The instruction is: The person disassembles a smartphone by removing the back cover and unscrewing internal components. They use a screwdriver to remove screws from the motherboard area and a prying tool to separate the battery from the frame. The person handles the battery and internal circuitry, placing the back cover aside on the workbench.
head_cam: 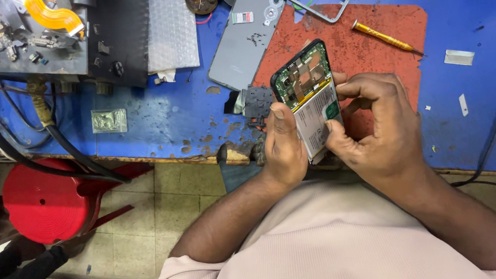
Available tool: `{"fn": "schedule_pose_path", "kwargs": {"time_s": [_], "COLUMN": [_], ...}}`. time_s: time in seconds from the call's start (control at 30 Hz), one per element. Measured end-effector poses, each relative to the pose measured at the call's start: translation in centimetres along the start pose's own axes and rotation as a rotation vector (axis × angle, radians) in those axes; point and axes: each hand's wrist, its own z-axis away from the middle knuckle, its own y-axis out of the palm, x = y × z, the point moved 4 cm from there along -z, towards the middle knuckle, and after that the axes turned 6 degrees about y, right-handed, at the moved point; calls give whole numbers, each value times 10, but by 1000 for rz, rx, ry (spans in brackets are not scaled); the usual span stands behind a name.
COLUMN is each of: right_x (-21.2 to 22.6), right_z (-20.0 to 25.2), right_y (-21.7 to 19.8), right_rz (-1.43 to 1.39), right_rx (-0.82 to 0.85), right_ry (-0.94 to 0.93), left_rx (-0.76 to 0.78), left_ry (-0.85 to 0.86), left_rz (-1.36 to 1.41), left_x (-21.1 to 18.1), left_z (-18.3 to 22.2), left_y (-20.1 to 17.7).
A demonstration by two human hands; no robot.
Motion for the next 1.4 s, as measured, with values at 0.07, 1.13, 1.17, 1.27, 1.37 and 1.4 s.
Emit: {"fn": "schedule_pose_path", "kwargs": {"time_s": [0.07, 1.13, 1.17, 1.27, 1.37, 1.4], "right_x": [3, -15, -17, -23, -11, -5], "right_z": [-2, 12, 12, 10, 7, 6], "right_y": [-2, 12, 11, 8, -3, -5], "right_rz": [-16, 111, 81, -390, -237, -52], "right_rx": [13, -96, -98, -52, -16, -14], "right_ry": [-43, -107, -78, 202, 106, -8], "left_rx": [-1, -17, -17, -64, -72, -68], "left_ry": [-17, -113, -91, -146, -52, -25], "left_rz": [39, 192, 166, 233, 206, 201], "left_x": [-1, 14, 13, 9, 7, 6], "left_z": [0, 8, 7, 6, 1, -1], "left_y": [-1, -5, -3, -5, -10, -11]}}
